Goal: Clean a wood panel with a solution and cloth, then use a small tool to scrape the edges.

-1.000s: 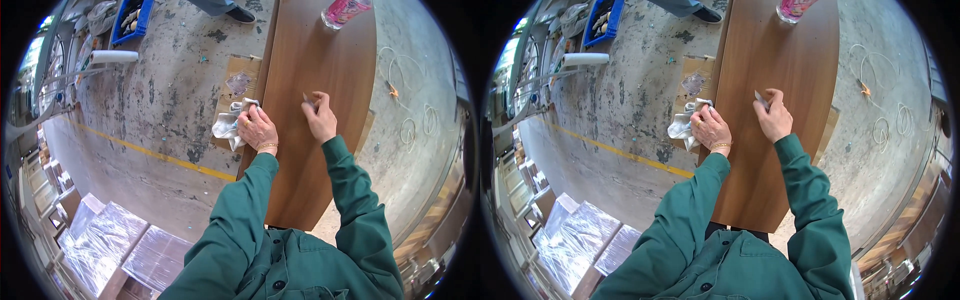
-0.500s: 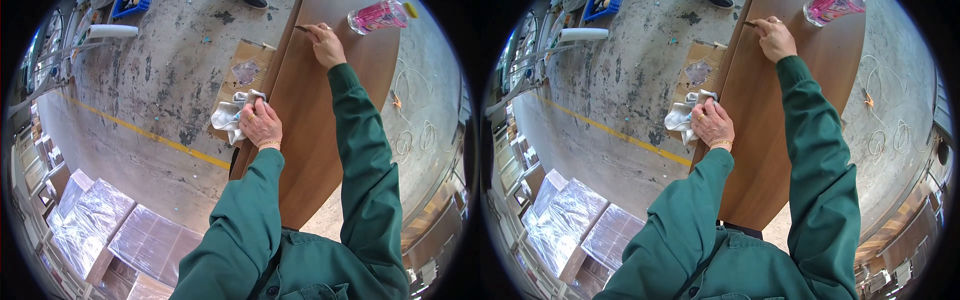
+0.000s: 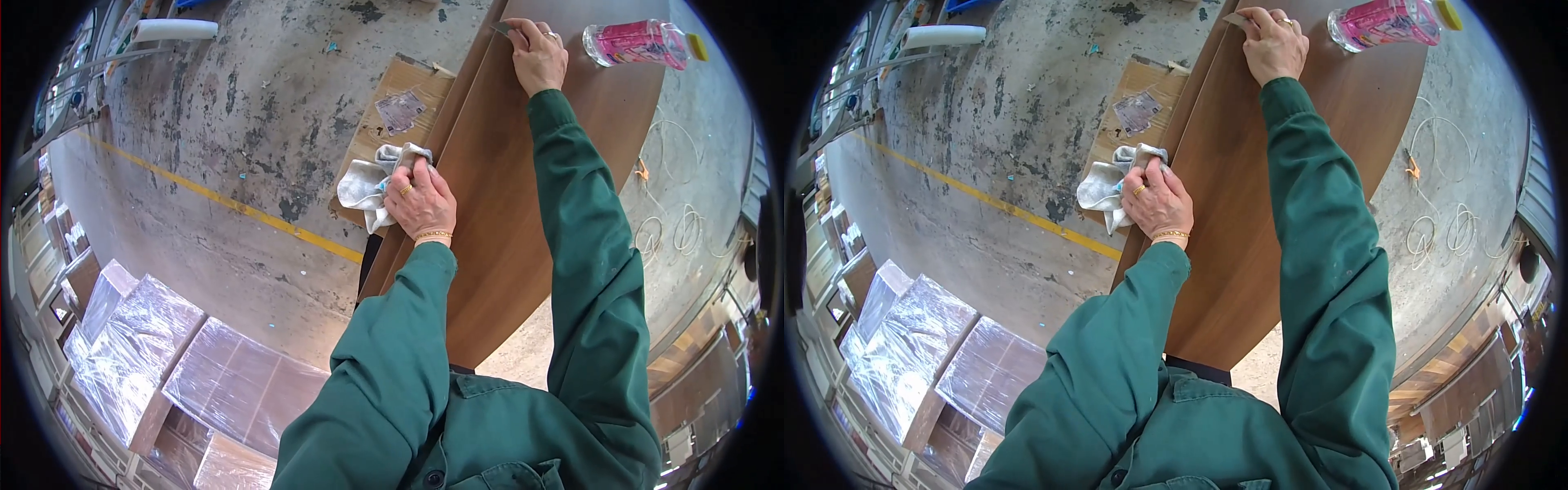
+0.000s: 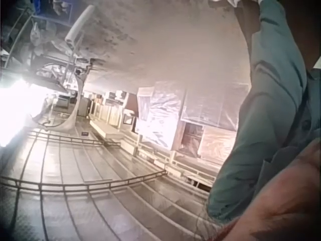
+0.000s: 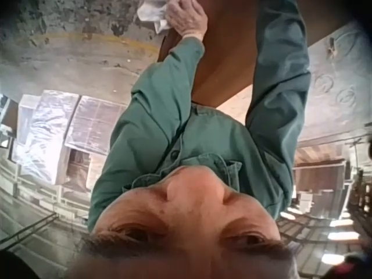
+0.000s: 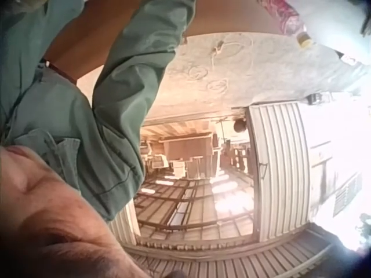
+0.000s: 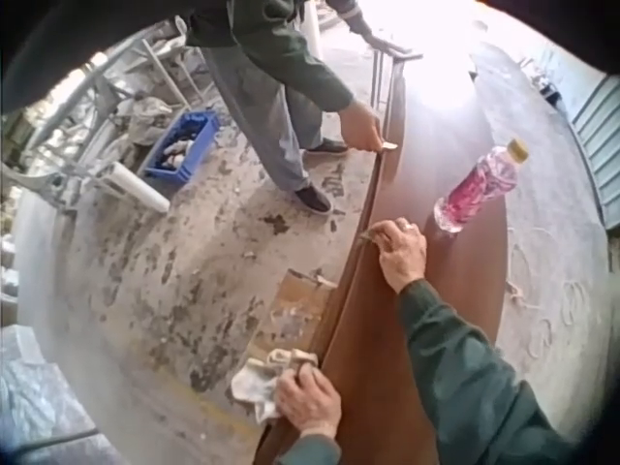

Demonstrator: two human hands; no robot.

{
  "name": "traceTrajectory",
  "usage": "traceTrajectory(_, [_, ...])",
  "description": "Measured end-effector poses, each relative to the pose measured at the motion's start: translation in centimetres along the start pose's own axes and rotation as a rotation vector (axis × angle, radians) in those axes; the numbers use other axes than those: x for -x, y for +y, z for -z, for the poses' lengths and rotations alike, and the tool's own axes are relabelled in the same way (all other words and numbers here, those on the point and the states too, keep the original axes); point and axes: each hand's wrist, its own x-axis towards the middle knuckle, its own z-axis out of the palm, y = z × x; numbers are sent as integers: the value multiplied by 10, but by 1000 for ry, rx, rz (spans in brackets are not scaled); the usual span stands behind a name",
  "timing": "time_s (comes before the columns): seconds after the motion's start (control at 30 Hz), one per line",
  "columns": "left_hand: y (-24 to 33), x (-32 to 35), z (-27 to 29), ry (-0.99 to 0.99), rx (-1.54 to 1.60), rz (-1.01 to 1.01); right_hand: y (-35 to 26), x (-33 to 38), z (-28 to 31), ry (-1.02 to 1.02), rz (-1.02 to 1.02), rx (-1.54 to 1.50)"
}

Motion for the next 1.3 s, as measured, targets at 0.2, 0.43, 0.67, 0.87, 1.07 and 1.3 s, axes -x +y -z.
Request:
traceTrajectory(0.2, [2, 0, -1, -3, 0, -7, 0, 3, -8, 119, -49, -8])
traceTrajectory(0.43, [-3, 2, -4, 14, -34, -28, -1, 7, -9, 139, 22, -32])
traceTrajectory(0.67, [1, 0, -5, 11, -23, -28, -3, 7, -12, 169, 3, -7])
traceTrajectory(0.87, [-1, 2, -2, 4, -43, -17, -7, 14, -13, 169, 22, -21])
traceTrajectory(1.07, [-1, 1, -3, 12, -30, -22, -11, 24, -12, 164, 80, -30])
traceTrajectory(1.3, [2, 0, -5, 10, -21, -25, -6, 13, -11, 200, 40, -2])
